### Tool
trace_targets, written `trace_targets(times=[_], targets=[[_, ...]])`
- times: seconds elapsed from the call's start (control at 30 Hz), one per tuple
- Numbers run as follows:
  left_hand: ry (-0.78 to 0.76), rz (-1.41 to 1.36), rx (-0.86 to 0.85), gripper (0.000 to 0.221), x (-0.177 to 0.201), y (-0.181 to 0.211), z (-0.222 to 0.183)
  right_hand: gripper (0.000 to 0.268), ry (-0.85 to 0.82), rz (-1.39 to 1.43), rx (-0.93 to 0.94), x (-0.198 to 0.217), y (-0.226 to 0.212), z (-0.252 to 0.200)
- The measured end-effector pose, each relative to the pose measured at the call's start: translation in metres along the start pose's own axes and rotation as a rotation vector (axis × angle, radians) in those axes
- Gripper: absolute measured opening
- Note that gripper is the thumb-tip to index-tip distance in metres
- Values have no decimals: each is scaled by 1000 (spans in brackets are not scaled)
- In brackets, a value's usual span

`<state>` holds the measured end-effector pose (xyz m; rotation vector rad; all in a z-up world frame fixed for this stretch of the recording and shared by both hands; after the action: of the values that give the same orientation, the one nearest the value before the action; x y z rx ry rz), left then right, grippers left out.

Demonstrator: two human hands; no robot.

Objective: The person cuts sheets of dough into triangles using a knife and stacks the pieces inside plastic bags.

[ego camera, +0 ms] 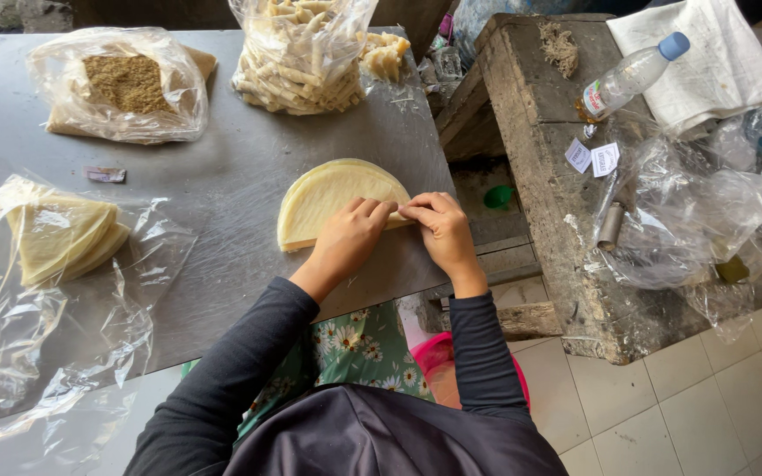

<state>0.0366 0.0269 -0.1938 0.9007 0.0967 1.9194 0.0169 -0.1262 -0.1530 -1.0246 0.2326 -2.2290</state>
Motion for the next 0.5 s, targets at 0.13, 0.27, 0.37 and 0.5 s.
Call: trace_targets(times=[0.13,0.27,0.37,0.5], targets=[[-63,-13,26,37,4,1,2,35,-2,1,-18,-1,1,-4],[-52,92,154,69,33,-11,4,36,-3,9,-25,-2,4,-7],[-50,189,294,87,67,-29,-6,35,-1,31,-31,-2,9,-8],[-45,117,394,91,91,-37,-21,37,6,26,-10,-4,10,-6]])
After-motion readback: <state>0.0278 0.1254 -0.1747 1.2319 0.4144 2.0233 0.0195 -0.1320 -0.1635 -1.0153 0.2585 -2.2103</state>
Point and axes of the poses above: each hand's wrist, its own z-axis towards the middle knuckle, its own x-axis out of the back of the hand, y = z × x, the point moved 6 cm from there along z, towards the middle knuckle, and after that the axes turned 13 degrees about y, right-handed, at the moved point
